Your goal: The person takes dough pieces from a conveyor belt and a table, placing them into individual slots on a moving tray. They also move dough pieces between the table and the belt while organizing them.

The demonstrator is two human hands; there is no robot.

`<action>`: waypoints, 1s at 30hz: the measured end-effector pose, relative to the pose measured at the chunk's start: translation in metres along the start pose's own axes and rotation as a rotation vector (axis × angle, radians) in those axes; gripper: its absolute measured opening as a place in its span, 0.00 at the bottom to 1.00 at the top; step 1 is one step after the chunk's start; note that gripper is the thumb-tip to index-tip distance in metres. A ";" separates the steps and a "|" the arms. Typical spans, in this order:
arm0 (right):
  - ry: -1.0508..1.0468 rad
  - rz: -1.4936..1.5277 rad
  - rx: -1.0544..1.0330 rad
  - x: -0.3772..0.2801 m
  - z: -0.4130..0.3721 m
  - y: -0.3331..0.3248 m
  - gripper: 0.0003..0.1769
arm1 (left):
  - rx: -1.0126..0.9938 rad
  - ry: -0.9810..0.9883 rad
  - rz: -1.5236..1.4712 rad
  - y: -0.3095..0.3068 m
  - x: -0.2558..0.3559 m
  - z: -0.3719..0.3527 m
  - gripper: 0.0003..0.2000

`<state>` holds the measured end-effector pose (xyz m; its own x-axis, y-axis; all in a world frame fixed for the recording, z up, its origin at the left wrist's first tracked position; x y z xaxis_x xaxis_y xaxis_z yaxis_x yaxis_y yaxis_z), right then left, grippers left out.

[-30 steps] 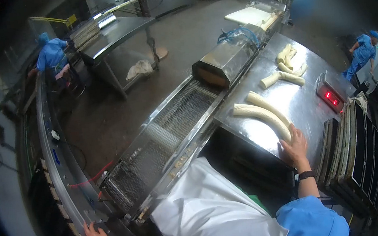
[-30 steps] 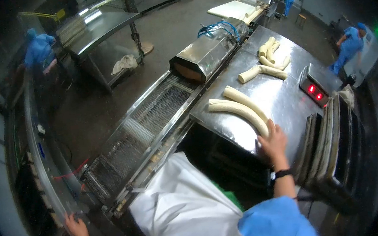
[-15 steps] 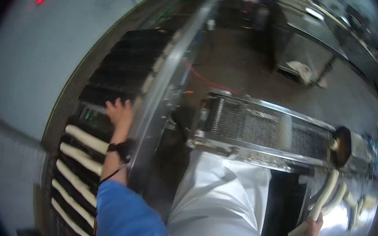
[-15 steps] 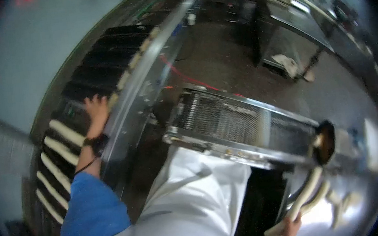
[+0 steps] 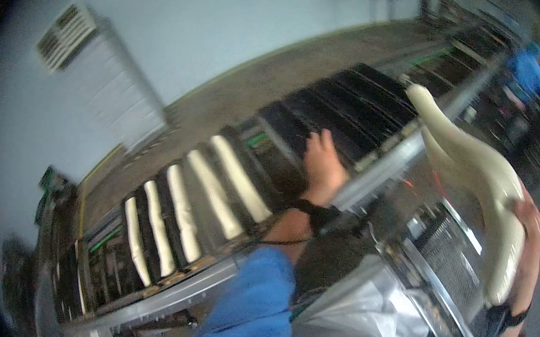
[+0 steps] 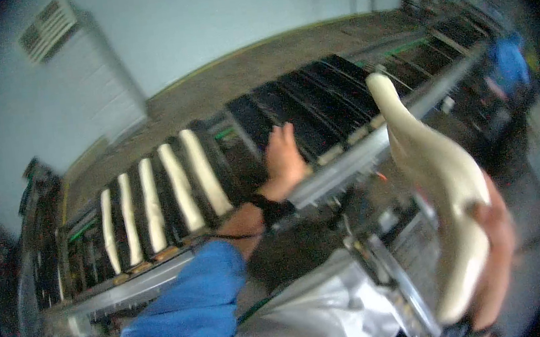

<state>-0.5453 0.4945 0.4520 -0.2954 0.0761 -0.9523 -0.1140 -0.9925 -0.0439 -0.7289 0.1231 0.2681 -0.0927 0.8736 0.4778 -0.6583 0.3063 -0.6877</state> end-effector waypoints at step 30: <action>0.073 -1.955 -0.049 0.305 -0.092 -0.244 0.36 | -0.156 -0.061 0.094 0.139 0.086 0.037 0.20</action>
<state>-0.5201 0.7506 0.1444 0.2171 0.8910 0.3987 -0.1595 0.4354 -0.8860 -0.8562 0.2272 0.2340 -0.1959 0.8781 0.4365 -0.5211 0.2839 -0.8049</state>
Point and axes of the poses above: each hand's wrist, its own z-axis towards the middle knuckle, its own y-axis out of the palm, x = y × z, the point moved 9 cm from there along z, towards the middle knuckle, and after that the axes turned 10 degrees about -y, right-handed, at the moved point
